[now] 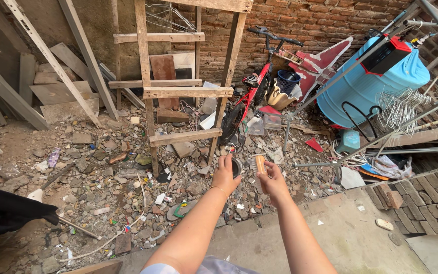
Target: The person picks up a cordless stick vacuum cleaner, detaches the dust cup and filter from the body, and carries the parts outside. They then tap and brush the filter with a small brush to clear debris from it.
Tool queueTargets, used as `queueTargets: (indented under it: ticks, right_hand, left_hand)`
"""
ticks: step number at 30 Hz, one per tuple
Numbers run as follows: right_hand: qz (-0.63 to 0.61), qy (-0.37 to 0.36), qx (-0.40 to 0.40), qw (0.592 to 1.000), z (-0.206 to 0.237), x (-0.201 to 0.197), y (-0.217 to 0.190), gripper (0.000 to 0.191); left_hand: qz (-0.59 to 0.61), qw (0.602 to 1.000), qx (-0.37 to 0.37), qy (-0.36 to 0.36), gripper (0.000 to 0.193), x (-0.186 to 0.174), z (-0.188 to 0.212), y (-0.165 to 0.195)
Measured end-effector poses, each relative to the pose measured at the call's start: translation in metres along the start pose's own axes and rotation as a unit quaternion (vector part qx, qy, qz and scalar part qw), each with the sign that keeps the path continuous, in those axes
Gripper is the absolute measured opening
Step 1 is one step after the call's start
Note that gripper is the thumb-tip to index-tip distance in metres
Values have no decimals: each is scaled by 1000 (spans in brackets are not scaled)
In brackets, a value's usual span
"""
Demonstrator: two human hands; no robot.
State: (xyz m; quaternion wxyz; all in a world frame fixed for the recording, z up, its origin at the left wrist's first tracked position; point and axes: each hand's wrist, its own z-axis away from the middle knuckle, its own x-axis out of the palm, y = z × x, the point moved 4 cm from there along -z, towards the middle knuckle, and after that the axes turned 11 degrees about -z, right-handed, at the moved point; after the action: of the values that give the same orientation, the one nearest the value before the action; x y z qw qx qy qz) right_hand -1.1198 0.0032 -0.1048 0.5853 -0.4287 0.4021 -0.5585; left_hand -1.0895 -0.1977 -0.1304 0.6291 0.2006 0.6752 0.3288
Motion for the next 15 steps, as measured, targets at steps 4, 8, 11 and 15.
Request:
queueTargets:
  ticks: [4, 8, 11, 15]
  right_hand:
    - [-116, -49, 4, 992, 8, -3, -11, 62]
    - [136, 47, 26, 989, 21, -3, -25, 63]
    - [240, 23, -5, 971, 29, 0, -35, 70]
    - [66, -9, 25, 997, 23, -6, -30, 71]
  left_hand:
    - [89, 994, -60, 19, 91, 4, -6, -4]
    - [119, 984, -130, -16, 90, 3, -9, -8]
    - [105, 983, -143, -50, 86, 5, -7, -12]
    - [140, 980, -136, -31, 83, 8, -4, -19]
